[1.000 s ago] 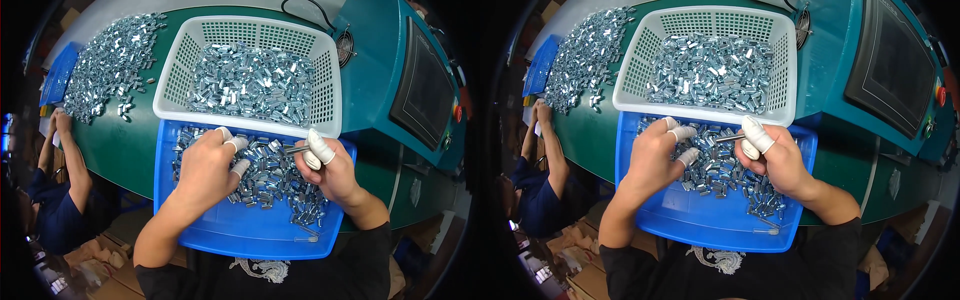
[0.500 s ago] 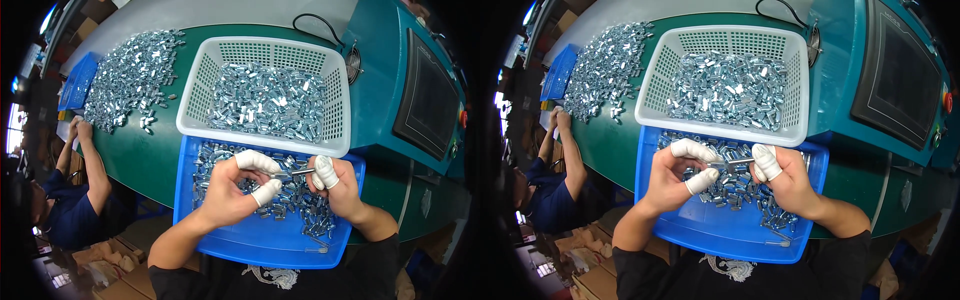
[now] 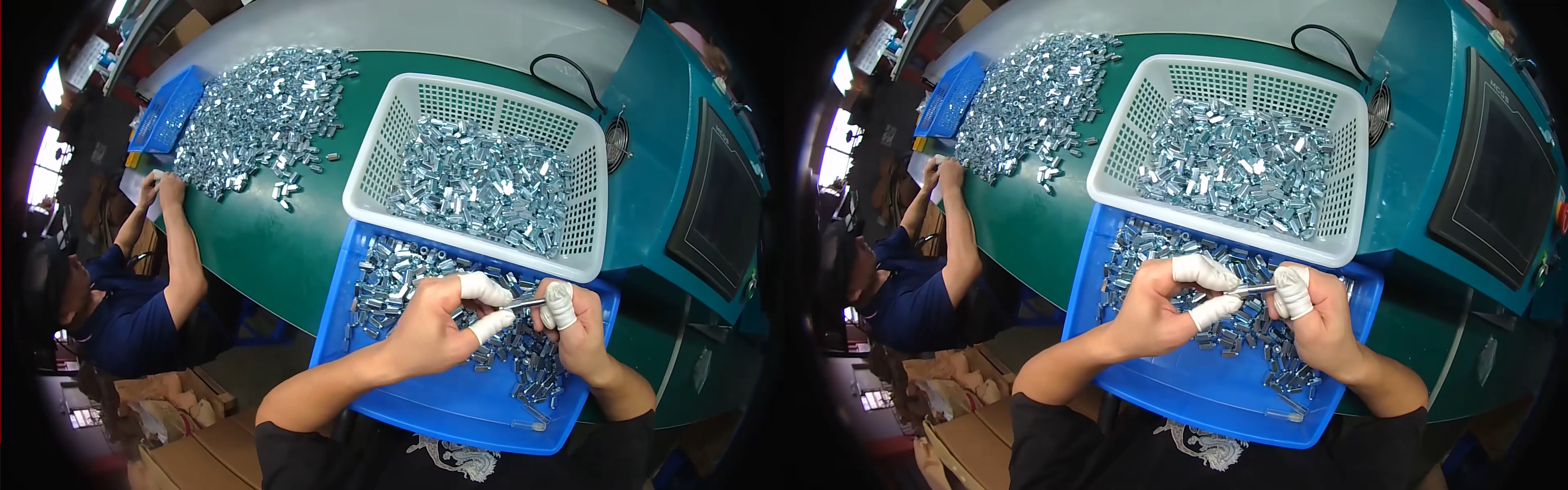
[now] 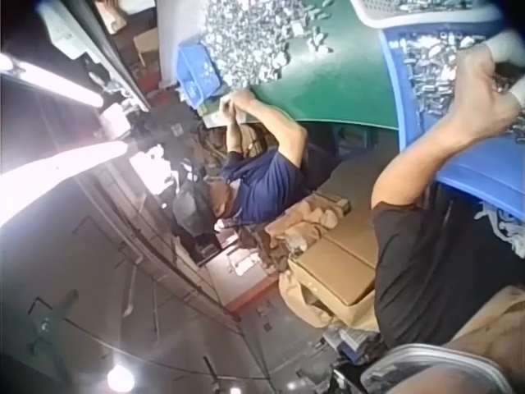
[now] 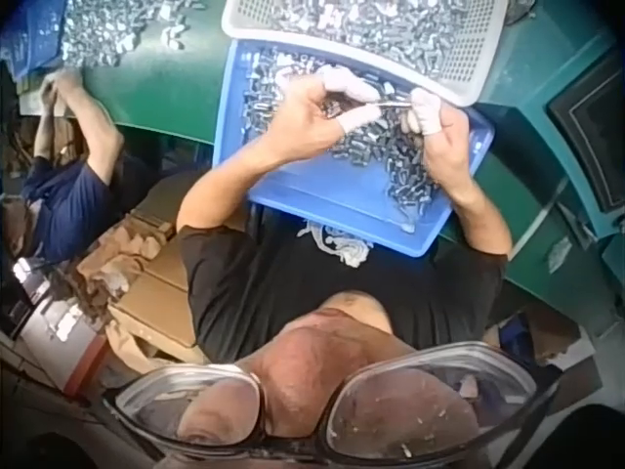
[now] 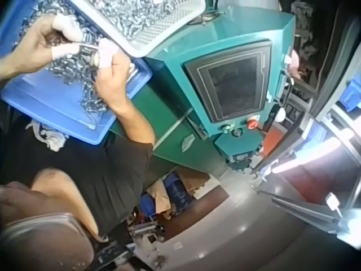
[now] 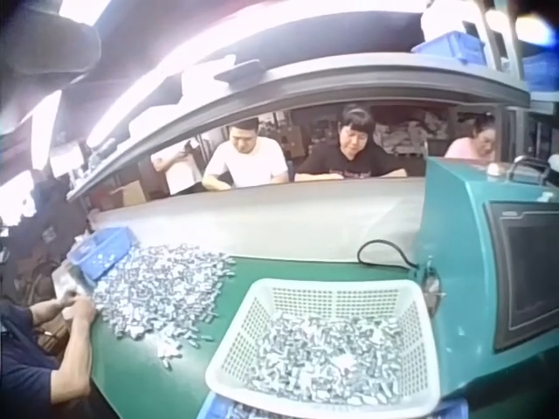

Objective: Inspecting and sorting small metal components on a production line.

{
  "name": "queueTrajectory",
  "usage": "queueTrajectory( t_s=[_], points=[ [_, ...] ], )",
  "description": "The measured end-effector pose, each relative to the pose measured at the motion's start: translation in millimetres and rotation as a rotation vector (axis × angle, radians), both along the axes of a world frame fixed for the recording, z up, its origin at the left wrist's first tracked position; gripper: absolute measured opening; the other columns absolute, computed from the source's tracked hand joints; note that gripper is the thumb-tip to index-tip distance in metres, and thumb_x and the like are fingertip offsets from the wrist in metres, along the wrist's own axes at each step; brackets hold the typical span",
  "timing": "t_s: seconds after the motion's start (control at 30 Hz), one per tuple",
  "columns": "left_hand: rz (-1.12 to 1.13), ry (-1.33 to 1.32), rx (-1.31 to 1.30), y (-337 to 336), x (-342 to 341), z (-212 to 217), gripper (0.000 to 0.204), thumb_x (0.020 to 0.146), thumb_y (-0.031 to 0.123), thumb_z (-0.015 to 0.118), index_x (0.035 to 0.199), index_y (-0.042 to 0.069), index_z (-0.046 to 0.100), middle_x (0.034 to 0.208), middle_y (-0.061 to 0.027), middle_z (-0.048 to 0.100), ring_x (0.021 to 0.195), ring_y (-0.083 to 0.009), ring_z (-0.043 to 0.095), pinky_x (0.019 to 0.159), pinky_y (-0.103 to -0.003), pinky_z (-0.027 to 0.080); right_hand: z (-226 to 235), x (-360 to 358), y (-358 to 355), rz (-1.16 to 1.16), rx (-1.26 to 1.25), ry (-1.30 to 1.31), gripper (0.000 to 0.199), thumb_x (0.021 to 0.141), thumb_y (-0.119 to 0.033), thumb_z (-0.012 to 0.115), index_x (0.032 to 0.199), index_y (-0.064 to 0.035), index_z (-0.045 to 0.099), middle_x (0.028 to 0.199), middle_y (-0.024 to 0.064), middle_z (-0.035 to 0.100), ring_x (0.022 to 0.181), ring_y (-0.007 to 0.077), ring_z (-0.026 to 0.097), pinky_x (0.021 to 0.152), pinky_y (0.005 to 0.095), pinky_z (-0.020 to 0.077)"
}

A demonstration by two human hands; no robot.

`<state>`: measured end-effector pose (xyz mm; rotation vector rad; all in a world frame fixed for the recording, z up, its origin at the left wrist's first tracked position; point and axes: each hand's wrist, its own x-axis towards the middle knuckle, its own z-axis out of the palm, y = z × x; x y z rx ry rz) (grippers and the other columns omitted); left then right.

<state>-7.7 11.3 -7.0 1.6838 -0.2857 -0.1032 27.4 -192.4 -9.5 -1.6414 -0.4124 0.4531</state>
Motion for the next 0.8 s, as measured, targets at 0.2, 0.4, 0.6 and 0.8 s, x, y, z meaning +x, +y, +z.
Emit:
queueTrajectory(
  t_s=[0.2, 0.4, 0.6, 0.8],
  points=[
    [0.024, 0.203, -0.265, -4, -2, -1, 0.017, 0.077, -0.004, 0.068, 0.092, -0.002, 0.06, 0.093, -0.0117, 0.063, 0.088, -0.0177, 0.063, 0.078, -0.028, 0.052, 1, -3, -1, 0.042, 0.028, 0.039, 0.048, 0.098, -0.038, 0.037, 0.067, -0.0045, 0.051, 0.056, -0.0018, 0.048, 0.046, 0.003, 0.035, 0.042, 0.0198, 0.0271],
    [0.105, -0.315, 0.047, -14, 1, -4, 0.016, 0.071, -0.004, 0.072, 0.085, -0.001, 0.064, 0.084, -0.0116, 0.066, 0.079, -0.0227, 0.065, 0.069, -0.03, 0.052, 6, -5, -2, 0.024, -0.004, 0.181, 0.045, 0.098, -0.031, 0.039, 0.066, -0.0036, 0.054, 0.057, -0.0021, 0.046, 0.048, 0.0039, 0.037, 0.046, 0.0214, 0.0293],
    [0.162, -0.051, 0.075, -16, 0, 9, 0.036, 0.071, 0.005, 0.076, 0.103, -0.002, 0.061, 0.091, -0.0097, 0.065, 0.073, -0.0102, 0.06, 0.066, -0.024, 0.05, -1, 3, -3, 0.016, 0.204, 0.403, 0.041, 0.099, -0.037, 0.034, 0.094, -0.0032, 0.056, 0.057, 0.0034, 0.049, 0.044, 0.0055, 0.034, 0.044, 0.0208, 0.0296],
    [0.226, -0.379, 0.233, -18, -1, 2, 0.024, 0.072, 0.001, 0.074, 0.093, 0.001, 0.064, 0.082, -0.0081, 0.065, 0.065, -0.0162, 0.058, 0.058, -0.026, 0.044, 5, 2, 0, 0.032, 0.166, 0.429, 0.046, 0.1, -0.035, 0.035, 0.07, -0.0052, 0.053, 0.059, 0.0013, 0.05, 0.044, 0.0045, 0.034, 0.044, 0.0207, 0.0293]
  ],
)
